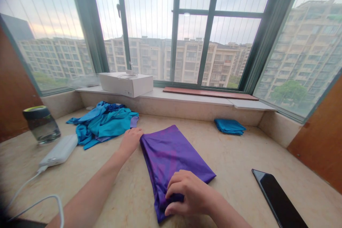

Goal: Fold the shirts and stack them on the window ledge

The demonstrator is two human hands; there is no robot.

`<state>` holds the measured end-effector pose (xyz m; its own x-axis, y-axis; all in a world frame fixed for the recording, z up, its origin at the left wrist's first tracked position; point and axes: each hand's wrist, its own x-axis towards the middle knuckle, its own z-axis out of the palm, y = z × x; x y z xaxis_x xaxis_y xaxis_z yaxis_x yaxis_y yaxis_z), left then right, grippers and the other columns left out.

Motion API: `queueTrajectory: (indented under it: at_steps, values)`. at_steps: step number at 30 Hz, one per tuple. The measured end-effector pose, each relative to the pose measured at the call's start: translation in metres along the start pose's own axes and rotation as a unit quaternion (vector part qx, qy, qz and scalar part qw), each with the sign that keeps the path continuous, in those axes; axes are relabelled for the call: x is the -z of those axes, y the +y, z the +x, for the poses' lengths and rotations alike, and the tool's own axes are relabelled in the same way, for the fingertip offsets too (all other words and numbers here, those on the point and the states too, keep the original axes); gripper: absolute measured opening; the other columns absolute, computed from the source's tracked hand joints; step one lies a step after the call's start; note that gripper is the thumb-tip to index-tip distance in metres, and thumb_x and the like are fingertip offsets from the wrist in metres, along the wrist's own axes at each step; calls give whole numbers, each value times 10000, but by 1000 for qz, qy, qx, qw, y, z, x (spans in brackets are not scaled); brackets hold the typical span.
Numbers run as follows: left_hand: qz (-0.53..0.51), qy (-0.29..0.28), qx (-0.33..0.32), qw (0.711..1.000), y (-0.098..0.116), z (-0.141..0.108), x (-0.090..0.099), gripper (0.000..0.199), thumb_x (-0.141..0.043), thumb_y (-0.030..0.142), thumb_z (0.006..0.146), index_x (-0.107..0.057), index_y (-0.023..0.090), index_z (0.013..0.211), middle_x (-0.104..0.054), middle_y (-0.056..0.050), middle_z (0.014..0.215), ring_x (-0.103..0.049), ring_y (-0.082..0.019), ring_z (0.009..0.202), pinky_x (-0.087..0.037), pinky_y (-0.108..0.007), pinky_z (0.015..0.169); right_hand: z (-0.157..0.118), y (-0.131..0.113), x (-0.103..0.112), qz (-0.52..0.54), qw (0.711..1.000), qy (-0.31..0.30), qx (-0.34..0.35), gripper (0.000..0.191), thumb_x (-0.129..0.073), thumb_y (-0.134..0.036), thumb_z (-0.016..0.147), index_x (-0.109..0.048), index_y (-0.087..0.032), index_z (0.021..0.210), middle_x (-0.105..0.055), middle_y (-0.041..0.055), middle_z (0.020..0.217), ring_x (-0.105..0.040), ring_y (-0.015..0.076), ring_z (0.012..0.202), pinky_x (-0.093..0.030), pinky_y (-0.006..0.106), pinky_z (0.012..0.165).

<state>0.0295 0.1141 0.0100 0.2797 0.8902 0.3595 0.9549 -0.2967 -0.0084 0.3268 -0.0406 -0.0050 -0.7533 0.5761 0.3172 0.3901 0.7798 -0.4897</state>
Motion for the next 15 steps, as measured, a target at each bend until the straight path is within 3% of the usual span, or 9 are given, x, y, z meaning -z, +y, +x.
queueTrajectory:
  at_steps: [3,6,8,11,15]
  values:
    - [-20,-12,-2,1000,0,2,-8,480,-415,-49,861,-710,194,1151,-666,-125,1317,-589,-249,1241,-422,-404,1062,2,-2,-2,-6,1000,5,3,482,-726,-623,824,-718,-278,1160,-723,60,1129,-643,210,1017,-442,333,910]
    - [-88,-40,-68,993,6,3,-15,524,-414,-29,876,-650,175,1297,-628,-105,1402,-565,-203,1304,-378,-353,1143,4,-3,-5,-23,1000,-6,18,511,-711,-633,831,-703,-307,1224,-689,78,1226,-615,238,1085,-427,361,943]
    - [-118,-61,-113,985,11,1,-17,455,-426,50,931,-650,181,1304,-633,-92,1402,-564,-207,1315,-365,-375,1167,5,-2,-8,-39,999,-19,30,430,-694,-609,860,-728,-319,1176,-692,70,1228,-613,239,1091,-414,377,966]
    - [-114,-80,-108,984,14,-3,-16,359,-439,165,981,-700,178,1226,-668,-109,1351,-610,-241,1266,-416,-402,1131,5,6,-7,-74,997,-10,23,212,-642,-456,950,-761,-318,1059,-717,41,1183,-633,214,1066,-383,404,1024]
    - [-97,-77,-89,988,15,-5,-13,328,-449,191,977,-741,159,1123,-711,-147,1257,-655,-279,1183,-471,-414,1061,-6,33,12,-161,979,74,-98,219,-562,-227,966,-776,-273,956,-740,57,1158,-662,232,1072,-306,502,1120]
